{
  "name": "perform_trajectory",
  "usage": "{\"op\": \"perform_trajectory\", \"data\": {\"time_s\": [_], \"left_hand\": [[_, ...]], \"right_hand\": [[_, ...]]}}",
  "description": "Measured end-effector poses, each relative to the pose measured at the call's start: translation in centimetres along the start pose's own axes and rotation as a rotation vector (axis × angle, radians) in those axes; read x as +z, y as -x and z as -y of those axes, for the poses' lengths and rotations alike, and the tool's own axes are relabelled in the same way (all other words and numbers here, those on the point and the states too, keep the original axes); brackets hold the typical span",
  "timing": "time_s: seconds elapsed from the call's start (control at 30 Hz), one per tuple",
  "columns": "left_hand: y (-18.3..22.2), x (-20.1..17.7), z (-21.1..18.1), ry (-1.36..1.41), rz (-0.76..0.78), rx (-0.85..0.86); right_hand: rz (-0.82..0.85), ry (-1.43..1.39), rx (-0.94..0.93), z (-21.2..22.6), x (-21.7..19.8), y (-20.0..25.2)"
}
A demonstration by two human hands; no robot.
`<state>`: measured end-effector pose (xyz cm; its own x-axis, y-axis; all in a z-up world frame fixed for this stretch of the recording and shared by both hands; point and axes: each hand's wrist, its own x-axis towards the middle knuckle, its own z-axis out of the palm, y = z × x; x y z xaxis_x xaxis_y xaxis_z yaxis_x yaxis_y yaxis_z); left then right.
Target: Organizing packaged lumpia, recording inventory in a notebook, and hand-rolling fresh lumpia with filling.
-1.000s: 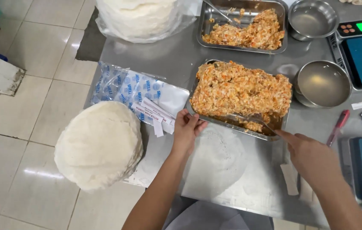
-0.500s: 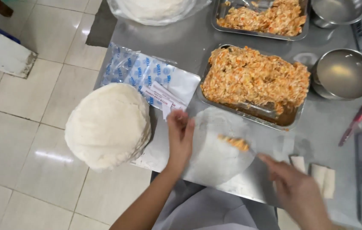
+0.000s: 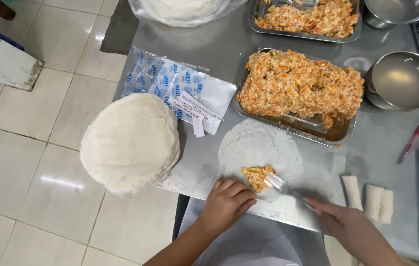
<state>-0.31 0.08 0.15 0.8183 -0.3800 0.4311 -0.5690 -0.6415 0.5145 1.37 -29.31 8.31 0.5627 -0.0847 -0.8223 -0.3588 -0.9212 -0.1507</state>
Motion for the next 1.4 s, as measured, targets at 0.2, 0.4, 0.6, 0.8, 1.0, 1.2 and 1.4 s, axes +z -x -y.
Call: {"op": "perform_trajectory", "data": {"time_s": [0.2,0.4,0.6,0.8,1.0,1.2,1.4], "left_hand": [[-0.2,0.7,0.5,-0.004,0.016,-0.01],[-0.1,-0.6,0.0,0.158,0.06,-0.079],[-5.8,2.2,4.6,0.054,0.069,0.1],[-5.8,2.4,3.3,-0.04,0.034,0.057],[-3.3,1.5,1.4,0.003,-0.026,0.052],[-1.7,-0.9,3.6,0.069,0.036,0.128],[-1.9,-0.6,4.5,0.186,-0.034,-0.191]], "right_hand": [[-0.358,-0.037,-0.337,2.0,2.8,-5.6],[-0.565,0.131,-0.421,0.7,-2.7,-2.2],[-0.721,0.37,-0.019,1.2,-7.9,-4.8],[-0.49,-0.389,-0.839,8.6,4.7,-5.7],[-0.924,0.187,-0.912,7.2,8.1,-6.4],[-0.824,-0.124,-0.932,5.5,5.7,-6.2],[-0.934,-0.001,-1.146,10.1,6.4,-6.5]]}}
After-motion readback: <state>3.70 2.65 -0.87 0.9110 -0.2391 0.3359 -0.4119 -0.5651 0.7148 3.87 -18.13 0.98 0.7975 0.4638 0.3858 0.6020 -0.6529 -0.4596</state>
